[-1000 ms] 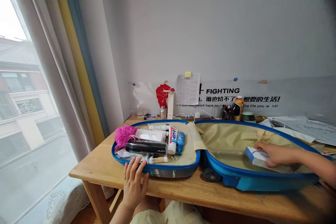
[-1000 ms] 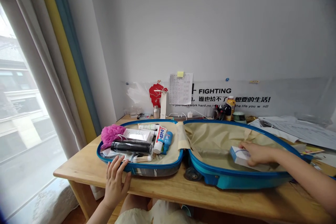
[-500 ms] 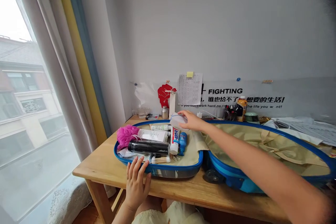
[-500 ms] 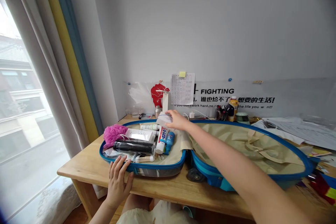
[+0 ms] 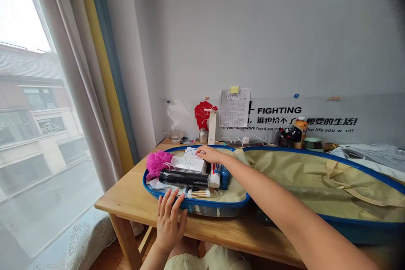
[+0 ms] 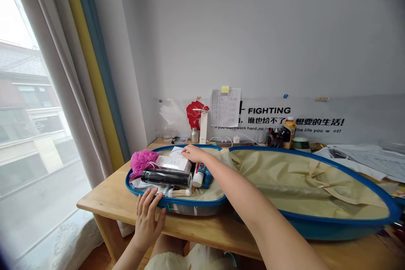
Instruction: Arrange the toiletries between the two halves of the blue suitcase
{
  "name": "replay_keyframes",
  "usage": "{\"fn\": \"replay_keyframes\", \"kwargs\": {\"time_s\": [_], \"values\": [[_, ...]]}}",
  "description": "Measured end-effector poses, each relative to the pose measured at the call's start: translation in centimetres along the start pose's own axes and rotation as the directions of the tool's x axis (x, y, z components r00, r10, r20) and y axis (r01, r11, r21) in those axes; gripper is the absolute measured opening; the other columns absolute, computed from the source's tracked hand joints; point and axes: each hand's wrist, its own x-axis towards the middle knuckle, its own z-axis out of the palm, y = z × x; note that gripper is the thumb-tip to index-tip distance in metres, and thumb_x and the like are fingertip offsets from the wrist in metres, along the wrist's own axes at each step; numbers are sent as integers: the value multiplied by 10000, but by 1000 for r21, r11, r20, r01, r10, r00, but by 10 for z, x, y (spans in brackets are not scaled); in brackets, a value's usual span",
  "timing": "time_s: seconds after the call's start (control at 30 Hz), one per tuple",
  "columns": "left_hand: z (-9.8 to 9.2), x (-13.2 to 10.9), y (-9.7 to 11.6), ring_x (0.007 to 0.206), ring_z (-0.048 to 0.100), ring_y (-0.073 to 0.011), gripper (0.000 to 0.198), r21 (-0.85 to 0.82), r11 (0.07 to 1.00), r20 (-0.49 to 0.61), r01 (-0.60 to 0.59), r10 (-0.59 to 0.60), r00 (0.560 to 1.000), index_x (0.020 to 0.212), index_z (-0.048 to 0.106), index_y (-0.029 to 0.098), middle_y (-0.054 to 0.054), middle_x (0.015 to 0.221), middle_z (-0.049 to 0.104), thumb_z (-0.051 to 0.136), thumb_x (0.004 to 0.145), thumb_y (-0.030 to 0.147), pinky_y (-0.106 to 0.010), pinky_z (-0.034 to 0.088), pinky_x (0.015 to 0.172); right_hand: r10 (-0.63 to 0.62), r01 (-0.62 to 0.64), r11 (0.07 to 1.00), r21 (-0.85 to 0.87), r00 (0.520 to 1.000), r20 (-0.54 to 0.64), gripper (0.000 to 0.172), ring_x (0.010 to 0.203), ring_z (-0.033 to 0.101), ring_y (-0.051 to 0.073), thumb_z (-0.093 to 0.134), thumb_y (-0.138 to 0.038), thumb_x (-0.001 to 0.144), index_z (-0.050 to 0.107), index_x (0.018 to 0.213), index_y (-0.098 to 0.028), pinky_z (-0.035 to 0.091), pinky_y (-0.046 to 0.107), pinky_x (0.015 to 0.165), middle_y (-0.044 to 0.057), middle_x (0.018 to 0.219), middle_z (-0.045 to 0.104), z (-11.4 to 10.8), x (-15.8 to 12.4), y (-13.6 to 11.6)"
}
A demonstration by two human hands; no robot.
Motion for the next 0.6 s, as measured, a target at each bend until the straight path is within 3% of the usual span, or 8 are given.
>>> {"fn": "replay_keyframes", "kwargs": {"time_s": [0.13,0.3,0.43,0.6], "values": [[0,-1,0,1389,344,-247,532,-8,1000,-1,11,-11,1000,1398,418,220,-107,1348,539,498,873,190,-463,226,1165,-39,39,998,47,999,-7,362,1158,546,209,529,-418,908,590,1167,-173,447,462,995,86,1280,567,-18,-10,1],[1,-1,-1,1401,325,-253,552,-12,1000,1,4,-4,1000,1418,389,222,-116,1352,529,495,878,184,-475,210,1171,-1,6,999,46,995,-104,367,1242,511,197,419,-407,932,602,1207,-247,378,415,1086,60,1342,559,-74,-57,18],[1,0,-1,1401,323,-250,560,-27,1000,-8,-1,1,1000,1425,380,230,-114,1346,530,496,879,180,-478,196,1176,66,-65,998,8,986,-153,403,1174,564,236,439,-472,872,643,1148,-261,410,439,1049,55,1248,624,-107,-138,32],[1,0,-1,1397,322,-243,563,-31,1000,5,2,-1,1000,1431,368,226,-115,1337,527,498,884,203,-457,204,1172,291,-308,948,-81,941,-173,431,1075,638,253,397,-557,877,661,1130,-327,524,379,886,54,1186,670,-98,-266,56]]}}
